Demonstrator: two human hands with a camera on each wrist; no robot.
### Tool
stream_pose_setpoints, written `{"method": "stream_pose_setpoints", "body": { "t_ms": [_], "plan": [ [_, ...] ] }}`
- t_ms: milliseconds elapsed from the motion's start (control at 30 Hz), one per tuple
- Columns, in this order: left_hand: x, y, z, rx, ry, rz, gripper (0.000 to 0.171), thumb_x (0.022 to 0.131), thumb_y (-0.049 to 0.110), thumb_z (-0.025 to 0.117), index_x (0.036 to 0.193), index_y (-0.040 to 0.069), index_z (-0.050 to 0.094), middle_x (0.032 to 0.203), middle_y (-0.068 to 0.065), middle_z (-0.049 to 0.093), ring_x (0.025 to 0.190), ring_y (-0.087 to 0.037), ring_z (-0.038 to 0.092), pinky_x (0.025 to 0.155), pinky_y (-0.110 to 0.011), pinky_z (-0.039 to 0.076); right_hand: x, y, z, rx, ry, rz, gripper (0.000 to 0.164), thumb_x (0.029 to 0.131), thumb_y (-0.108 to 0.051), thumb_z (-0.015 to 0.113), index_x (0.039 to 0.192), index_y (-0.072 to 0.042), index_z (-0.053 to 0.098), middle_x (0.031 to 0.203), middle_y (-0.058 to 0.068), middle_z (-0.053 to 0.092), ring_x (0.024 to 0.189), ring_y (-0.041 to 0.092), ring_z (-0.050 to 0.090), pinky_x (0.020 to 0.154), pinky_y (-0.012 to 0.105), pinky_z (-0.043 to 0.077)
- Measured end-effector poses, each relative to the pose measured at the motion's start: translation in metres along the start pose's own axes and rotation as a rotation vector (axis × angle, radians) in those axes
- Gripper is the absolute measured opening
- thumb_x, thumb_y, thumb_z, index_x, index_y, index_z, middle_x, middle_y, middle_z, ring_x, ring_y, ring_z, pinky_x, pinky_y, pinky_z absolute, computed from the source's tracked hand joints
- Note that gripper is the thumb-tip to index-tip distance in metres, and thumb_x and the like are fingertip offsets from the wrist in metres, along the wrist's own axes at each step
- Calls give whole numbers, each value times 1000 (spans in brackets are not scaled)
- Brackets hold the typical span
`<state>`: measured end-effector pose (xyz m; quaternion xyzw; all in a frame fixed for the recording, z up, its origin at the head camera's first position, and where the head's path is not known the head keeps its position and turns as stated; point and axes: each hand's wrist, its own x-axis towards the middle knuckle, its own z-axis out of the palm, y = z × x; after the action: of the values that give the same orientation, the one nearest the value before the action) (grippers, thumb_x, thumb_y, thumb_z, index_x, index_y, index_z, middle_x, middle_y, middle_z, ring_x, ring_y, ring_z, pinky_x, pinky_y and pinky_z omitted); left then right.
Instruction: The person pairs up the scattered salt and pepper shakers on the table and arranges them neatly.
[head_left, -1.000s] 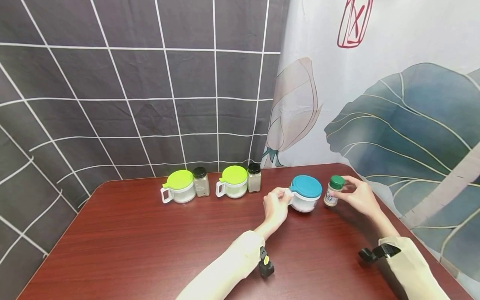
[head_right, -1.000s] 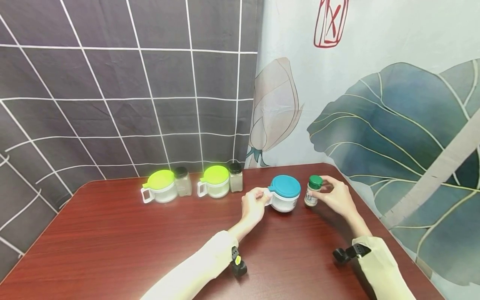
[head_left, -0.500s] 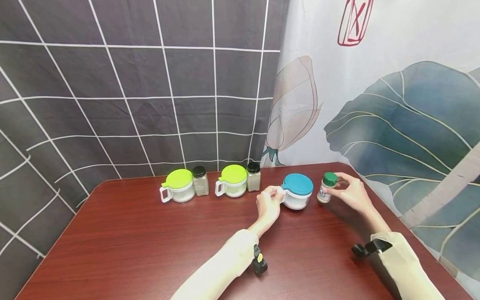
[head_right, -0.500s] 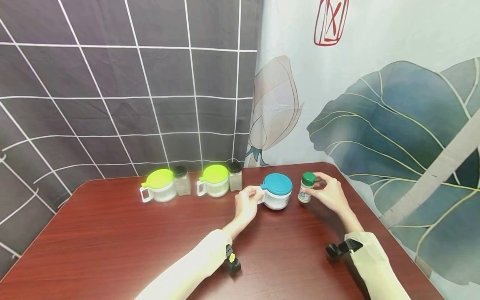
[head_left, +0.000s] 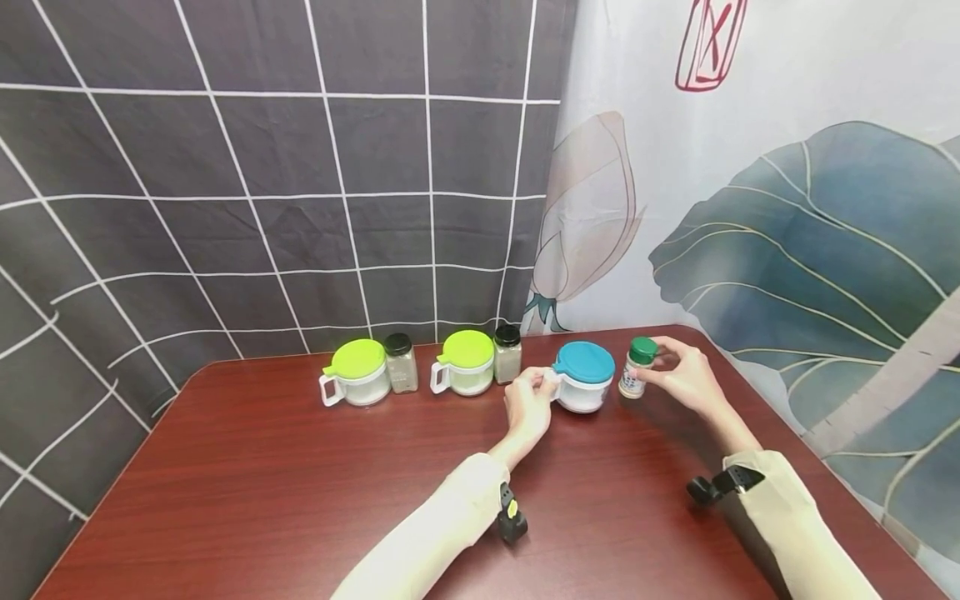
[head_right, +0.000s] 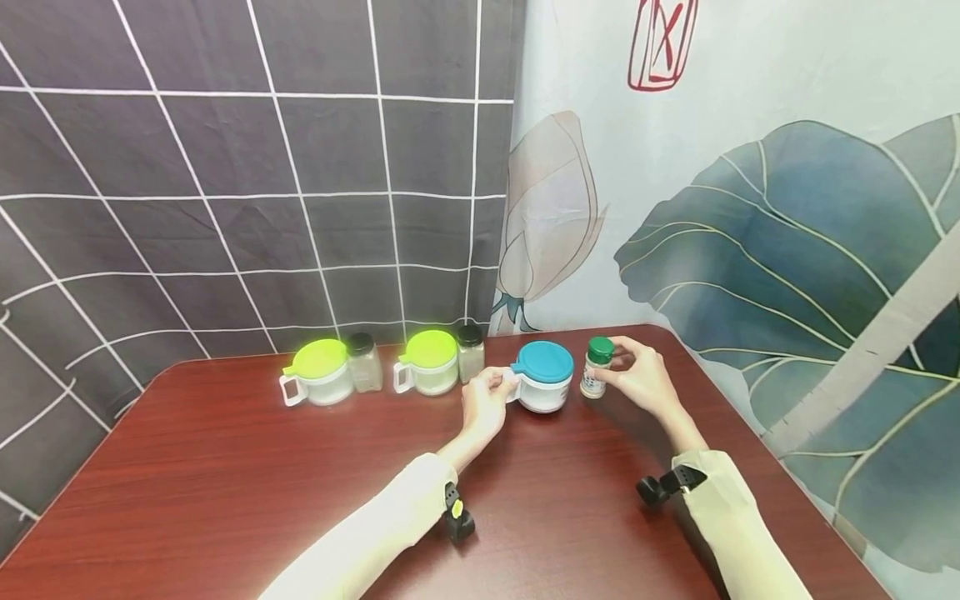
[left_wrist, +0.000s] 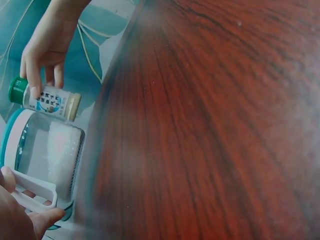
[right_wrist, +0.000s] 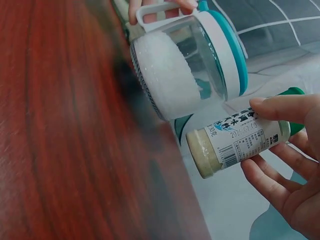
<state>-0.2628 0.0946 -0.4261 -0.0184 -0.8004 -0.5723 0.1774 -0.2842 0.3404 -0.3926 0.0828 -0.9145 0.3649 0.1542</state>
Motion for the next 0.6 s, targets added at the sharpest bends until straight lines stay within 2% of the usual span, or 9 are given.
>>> {"method": "stream_pose_setpoints", "body": {
  "t_ms": [333, 600],
  "plan": [
    [5, 0, 1, -16, 31, -34, 12, 85, 19, 68, 94, 13, 73, 94, -3, 76, 83, -16, 72, 79, -30, 51, 8, -8, 7, 24, -17, 2, 47, 79, -27, 78, 117, -7, 63, 103, 17, 70, 79, -2, 60, 73, 32, 47],
    [10, -4, 4, -38, 63, -49, 13, 84, 19, 68, 93, 11, 73, 92, -6, 76, 81, -19, 72, 79, -32, 51, 15, -7, 13, 51, 2, -12, 44, 77, -24, 79, 114, -6, 65, 100, 17, 71, 75, -8, 57, 72, 30, 46]
  ]
}}
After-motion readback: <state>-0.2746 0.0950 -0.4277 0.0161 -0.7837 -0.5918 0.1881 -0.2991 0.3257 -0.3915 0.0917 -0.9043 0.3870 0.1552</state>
